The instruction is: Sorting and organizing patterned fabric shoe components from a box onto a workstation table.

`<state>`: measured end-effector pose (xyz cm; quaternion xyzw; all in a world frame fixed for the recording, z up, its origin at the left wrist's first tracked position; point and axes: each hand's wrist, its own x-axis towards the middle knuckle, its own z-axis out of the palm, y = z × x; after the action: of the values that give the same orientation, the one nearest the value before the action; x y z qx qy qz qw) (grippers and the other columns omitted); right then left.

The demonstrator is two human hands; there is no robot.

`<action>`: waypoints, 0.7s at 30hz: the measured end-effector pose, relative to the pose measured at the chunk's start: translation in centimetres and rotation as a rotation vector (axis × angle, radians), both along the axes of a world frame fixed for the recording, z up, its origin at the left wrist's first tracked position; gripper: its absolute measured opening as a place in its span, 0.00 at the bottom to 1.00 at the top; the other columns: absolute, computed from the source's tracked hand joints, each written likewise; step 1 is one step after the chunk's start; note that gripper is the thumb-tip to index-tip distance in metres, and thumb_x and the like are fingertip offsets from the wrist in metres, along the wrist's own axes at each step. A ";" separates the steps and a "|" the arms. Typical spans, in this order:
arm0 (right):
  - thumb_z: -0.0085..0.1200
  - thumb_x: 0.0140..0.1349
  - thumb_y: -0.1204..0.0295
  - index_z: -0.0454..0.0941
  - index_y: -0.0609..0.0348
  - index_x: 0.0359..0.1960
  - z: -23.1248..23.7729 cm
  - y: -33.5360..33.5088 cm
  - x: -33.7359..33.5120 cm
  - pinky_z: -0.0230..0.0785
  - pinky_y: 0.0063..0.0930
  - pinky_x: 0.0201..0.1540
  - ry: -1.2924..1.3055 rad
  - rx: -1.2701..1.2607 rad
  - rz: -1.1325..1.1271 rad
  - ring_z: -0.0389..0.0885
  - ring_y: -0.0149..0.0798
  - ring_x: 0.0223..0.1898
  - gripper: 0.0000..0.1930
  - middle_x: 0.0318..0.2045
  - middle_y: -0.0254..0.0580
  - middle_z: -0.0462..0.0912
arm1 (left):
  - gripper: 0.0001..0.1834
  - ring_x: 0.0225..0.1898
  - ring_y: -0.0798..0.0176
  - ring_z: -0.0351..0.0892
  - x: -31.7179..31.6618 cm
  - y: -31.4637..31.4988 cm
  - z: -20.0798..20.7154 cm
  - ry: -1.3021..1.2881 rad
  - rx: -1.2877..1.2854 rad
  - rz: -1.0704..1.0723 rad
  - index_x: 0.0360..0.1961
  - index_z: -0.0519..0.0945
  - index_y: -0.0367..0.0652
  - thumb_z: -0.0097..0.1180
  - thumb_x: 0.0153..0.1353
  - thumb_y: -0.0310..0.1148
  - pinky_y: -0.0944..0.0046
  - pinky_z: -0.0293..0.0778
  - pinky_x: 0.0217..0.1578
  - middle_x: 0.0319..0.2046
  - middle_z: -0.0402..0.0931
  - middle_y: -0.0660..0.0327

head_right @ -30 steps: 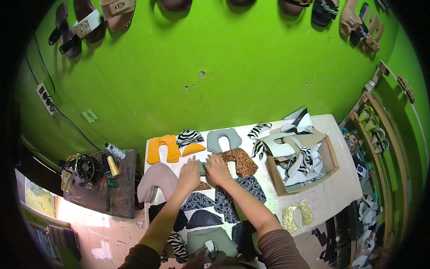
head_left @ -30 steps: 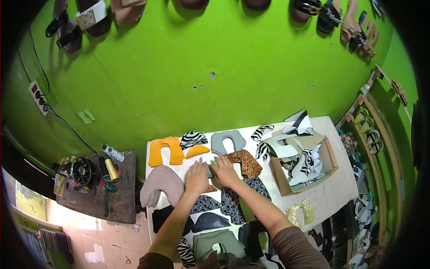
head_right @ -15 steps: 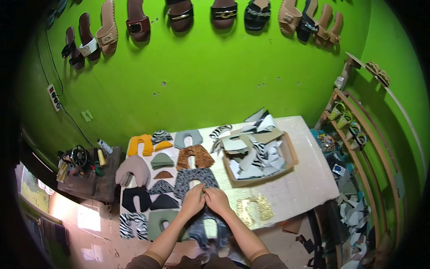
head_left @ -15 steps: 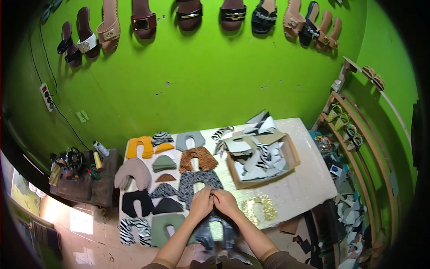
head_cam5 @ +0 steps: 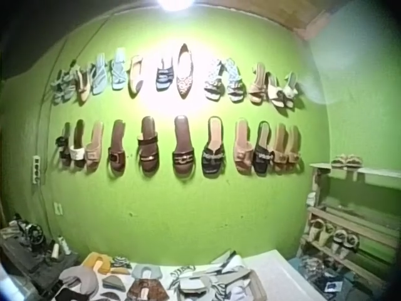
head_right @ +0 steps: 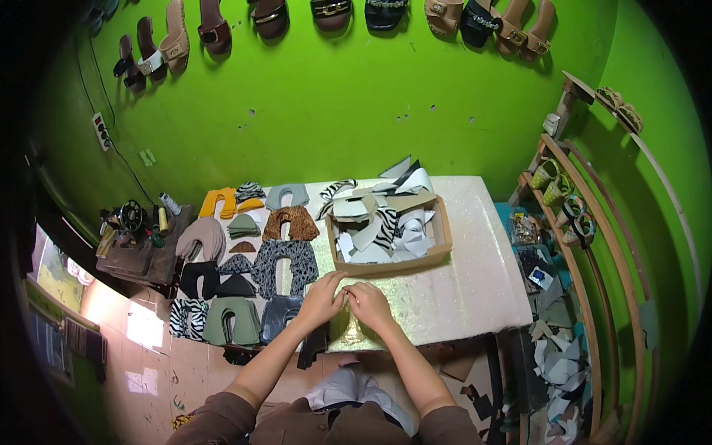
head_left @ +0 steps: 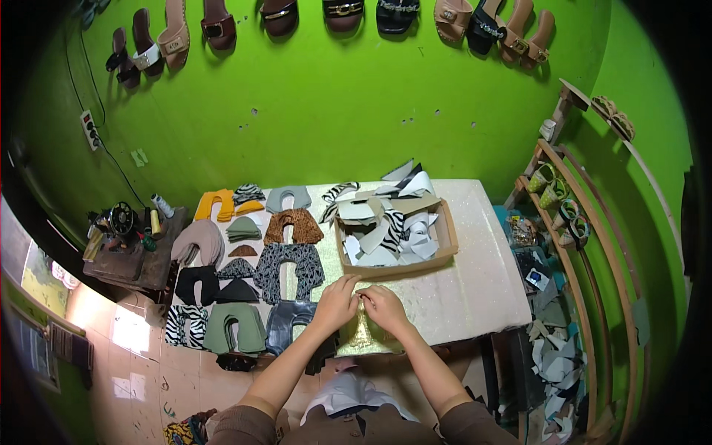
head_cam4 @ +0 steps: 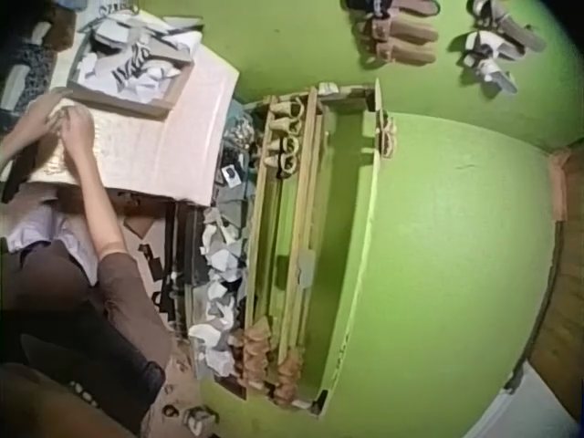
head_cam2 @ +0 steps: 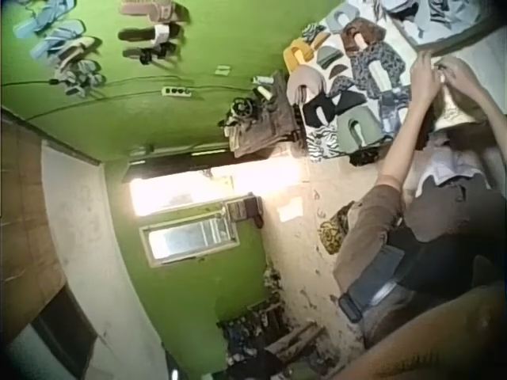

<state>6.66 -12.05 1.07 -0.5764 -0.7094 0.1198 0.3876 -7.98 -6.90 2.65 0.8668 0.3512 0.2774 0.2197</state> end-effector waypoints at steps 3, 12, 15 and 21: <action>0.46 0.54 0.72 0.75 0.60 0.36 1.4 1.6 1.0 0.66 0.37 0.40 0.021 0.001 0.042 0.73 0.48 0.35 0.10 0.30 0.45 0.76 | 0.23 0.50 0.48 0.66 0.7 2.0 0.6 0.017 0.063 0.028 0.51 0.67 0.38 0.50 0.53 0.33 0.56 0.63 0.51 0.48 0.67 0.49; 0.46 0.56 0.74 0.74 0.61 0.41 2.8 8.2 6.4 0.67 0.30 0.42 -0.052 -0.095 0.051 0.76 0.41 0.36 0.12 0.33 0.42 0.78 | 0.24 0.51 0.47 0.65 4.2 11.0 0.1 0.109 0.108 0.042 0.50 0.69 0.41 0.51 0.53 0.39 0.54 0.61 0.51 0.49 0.65 0.48; 0.47 0.60 0.74 0.72 0.64 0.46 3.9 11.8 8.1 0.66 0.19 0.43 0.572 -0.466 0.105 0.75 0.27 0.39 0.13 0.37 0.37 0.79 | 0.23 0.52 0.46 0.63 4.9 13.7 -0.7 0.200 0.105 0.136 0.49 0.70 0.42 0.52 0.52 0.40 0.52 0.59 0.52 0.49 0.64 0.48; 0.55 0.52 0.72 0.66 0.57 0.53 3.6 20.7 11.7 0.65 0.29 0.50 0.161 -0.515 0.083 0.73 0.44 0.48 0.25 0.45 0.50 0.76 | 0.22 0.54 0.47 0.61 5.6 16.9 -1.3 0.300 0.056 0.219 0.49 0.70 0.42 0.51 0.53 0.37 0.51 0.58 0.53 0.51 0.63 0.47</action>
<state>18.38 8.63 4.64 -0.6150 -0.6456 0.3574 0.2781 -2.38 10.04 1.37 0.8607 0.4646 0.1769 0.1093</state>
